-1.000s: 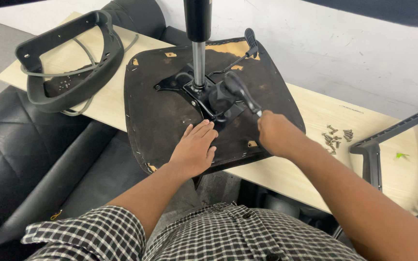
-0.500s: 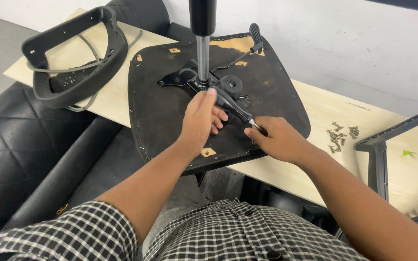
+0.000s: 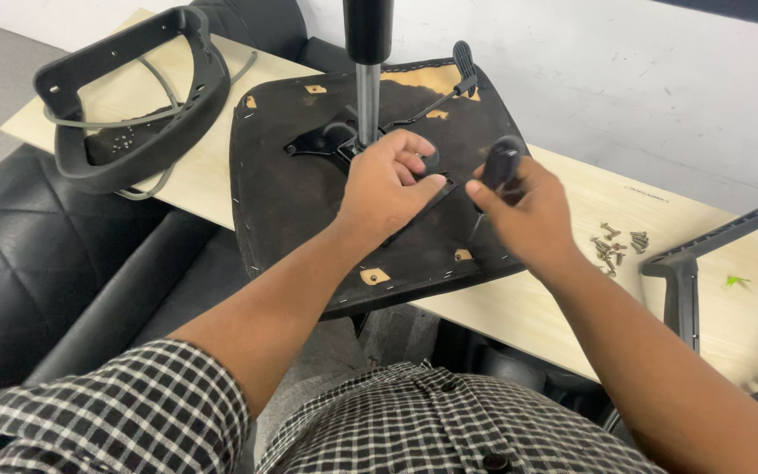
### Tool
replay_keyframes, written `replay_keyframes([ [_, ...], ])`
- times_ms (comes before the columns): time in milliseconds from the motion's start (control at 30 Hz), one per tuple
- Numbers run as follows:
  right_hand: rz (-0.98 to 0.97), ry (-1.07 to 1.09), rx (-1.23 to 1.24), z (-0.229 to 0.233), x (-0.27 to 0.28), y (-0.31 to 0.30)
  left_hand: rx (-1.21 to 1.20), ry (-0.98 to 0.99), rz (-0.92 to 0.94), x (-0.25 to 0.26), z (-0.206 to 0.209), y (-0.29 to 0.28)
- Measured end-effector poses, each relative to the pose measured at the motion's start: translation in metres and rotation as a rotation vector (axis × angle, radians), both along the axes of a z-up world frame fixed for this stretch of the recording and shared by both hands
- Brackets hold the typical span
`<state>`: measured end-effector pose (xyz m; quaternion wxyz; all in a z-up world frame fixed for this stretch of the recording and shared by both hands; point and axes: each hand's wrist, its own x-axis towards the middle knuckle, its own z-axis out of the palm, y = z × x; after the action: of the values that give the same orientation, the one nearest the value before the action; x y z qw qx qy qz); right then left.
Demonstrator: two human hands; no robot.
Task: The person uses a screwdriver to tighten screws on the underside of an office chair seat, securing the central gas lift mechanism to the seat base. The person works on multiple fasteners around the central hub.
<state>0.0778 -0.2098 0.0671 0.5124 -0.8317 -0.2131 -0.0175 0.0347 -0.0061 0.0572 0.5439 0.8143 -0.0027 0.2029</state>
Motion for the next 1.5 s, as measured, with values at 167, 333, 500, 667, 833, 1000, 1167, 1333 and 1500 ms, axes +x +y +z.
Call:
replay_keyframes([
  [167,0.005,-0.048,0.383,0.021,0.005,-0.012,0.246,-0.196,-0.061,0.023,-0.014,0.023],
  [333,0.11,-0.147,0.523,0.042,0.004,-0.011,0.312,-0.019,-0.215,0.038,-0.014,0.034],
  [500,0.148,-0.2,0.463,0.05,0.004,-0.002,0.351,0.072,-0.173,0.033,-0.006,0.034],
  [667,0.141,-0.244,0.396,0.061,0.01,0.002,0.411,-0.004,-0.098,0.025,0.003,0.024],
  [833,0.057,-0.278,0.216,0.067,0.017,-0.008,0.263,0.261,-0.151,0.038,0.003,0.021],
  [1000,0.11,-0.242,0.217,0.065,0.017,-0.011,0.286,0.262,-0.292,0.066,-0.005,0.029],
  [1167,0.021,-0.027,-0.014,0.088,0.014,-0.015,0.255,0.136,-0.255,0.068,-0.017,0.026],
  [1333,-0.062,-0.014,-0.395,0.116,0.023,-0.014,0.187,0.071,-0.103,0.061,-0.023,0.012],
  [1500,-0.091,-0.013,-0.413,0.113,0.018,-0.017,0.158,0.047,0.007,0.06,-0.025,-0.002],
])
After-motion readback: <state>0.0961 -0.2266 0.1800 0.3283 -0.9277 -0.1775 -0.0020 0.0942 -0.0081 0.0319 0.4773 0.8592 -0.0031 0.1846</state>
